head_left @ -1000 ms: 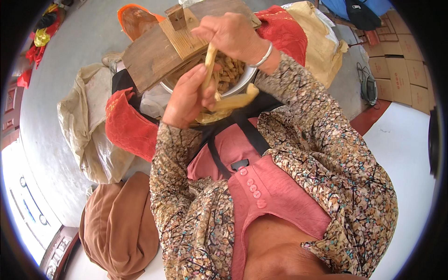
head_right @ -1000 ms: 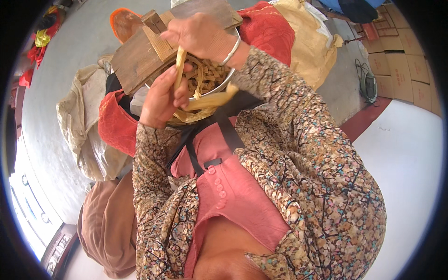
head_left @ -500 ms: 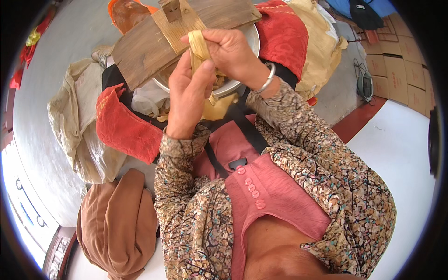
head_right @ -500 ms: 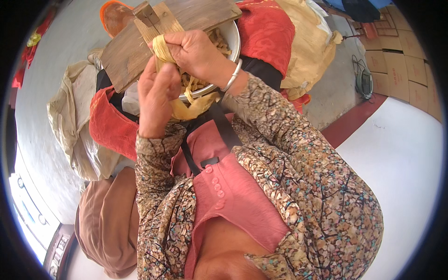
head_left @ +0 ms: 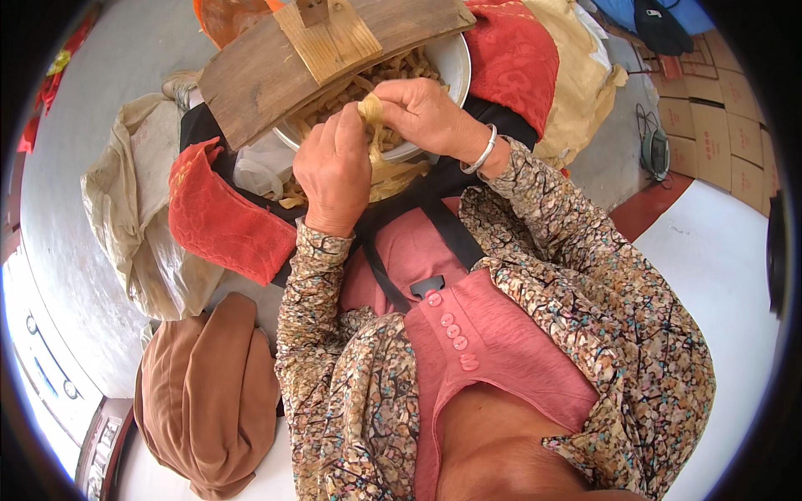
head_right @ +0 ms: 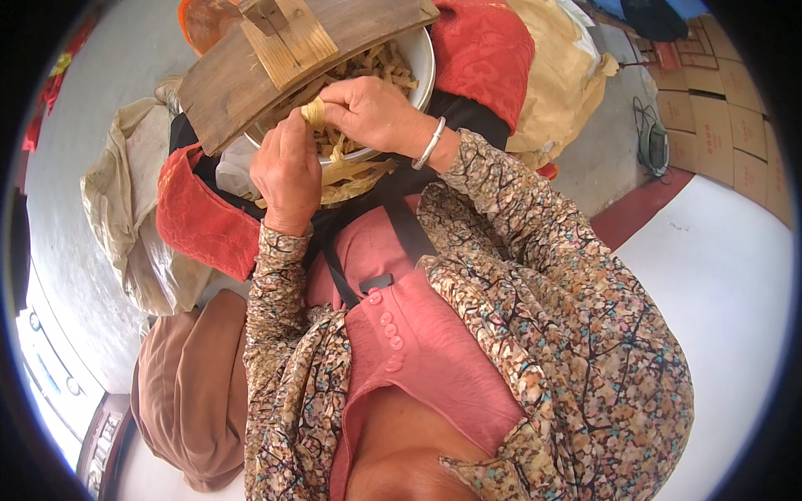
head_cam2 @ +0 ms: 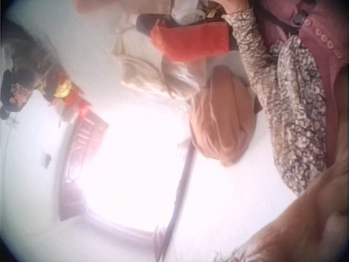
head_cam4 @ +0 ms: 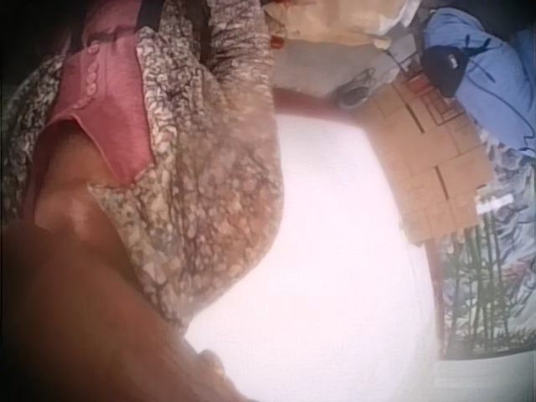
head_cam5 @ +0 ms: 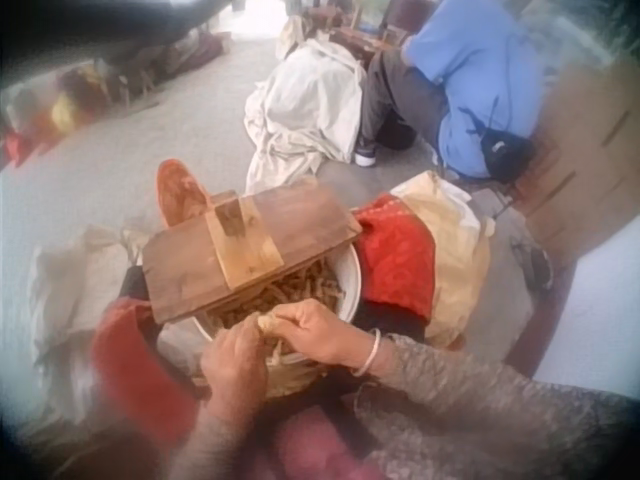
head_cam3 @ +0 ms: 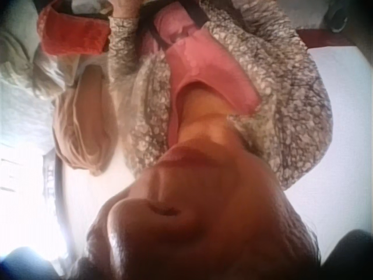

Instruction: The person peels long, yellow strips of fruit by hand, separating the outer layer from the inner flesh. The peeled strips are placed into a metal bowl positioned on the lap.

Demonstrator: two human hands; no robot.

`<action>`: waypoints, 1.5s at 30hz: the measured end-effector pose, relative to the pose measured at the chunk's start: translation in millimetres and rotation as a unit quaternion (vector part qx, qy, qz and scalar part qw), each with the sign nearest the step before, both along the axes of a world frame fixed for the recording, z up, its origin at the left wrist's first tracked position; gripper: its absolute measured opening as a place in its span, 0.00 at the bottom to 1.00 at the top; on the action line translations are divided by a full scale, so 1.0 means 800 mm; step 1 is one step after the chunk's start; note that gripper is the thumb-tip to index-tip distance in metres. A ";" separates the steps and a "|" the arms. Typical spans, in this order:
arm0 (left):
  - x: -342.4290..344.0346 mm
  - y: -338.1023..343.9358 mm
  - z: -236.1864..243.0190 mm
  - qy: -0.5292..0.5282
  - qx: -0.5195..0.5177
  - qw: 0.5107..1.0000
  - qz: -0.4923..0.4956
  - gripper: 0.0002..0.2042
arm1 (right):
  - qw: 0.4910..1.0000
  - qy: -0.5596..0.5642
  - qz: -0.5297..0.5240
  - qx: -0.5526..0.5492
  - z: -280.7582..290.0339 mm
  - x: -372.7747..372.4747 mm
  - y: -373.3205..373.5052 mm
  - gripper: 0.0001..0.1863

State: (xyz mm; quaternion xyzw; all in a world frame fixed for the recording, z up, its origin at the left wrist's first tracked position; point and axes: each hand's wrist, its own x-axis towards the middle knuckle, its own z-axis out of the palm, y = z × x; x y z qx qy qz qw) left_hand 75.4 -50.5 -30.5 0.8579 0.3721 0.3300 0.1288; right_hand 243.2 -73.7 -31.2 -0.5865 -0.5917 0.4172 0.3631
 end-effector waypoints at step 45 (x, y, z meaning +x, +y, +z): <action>-0.001 0.021 0.037 -0.170 -0.420 0.885 -0.110 0.06 | 0.957 -0.146 0.248 0.042 0.073 0.054 0.026 0.08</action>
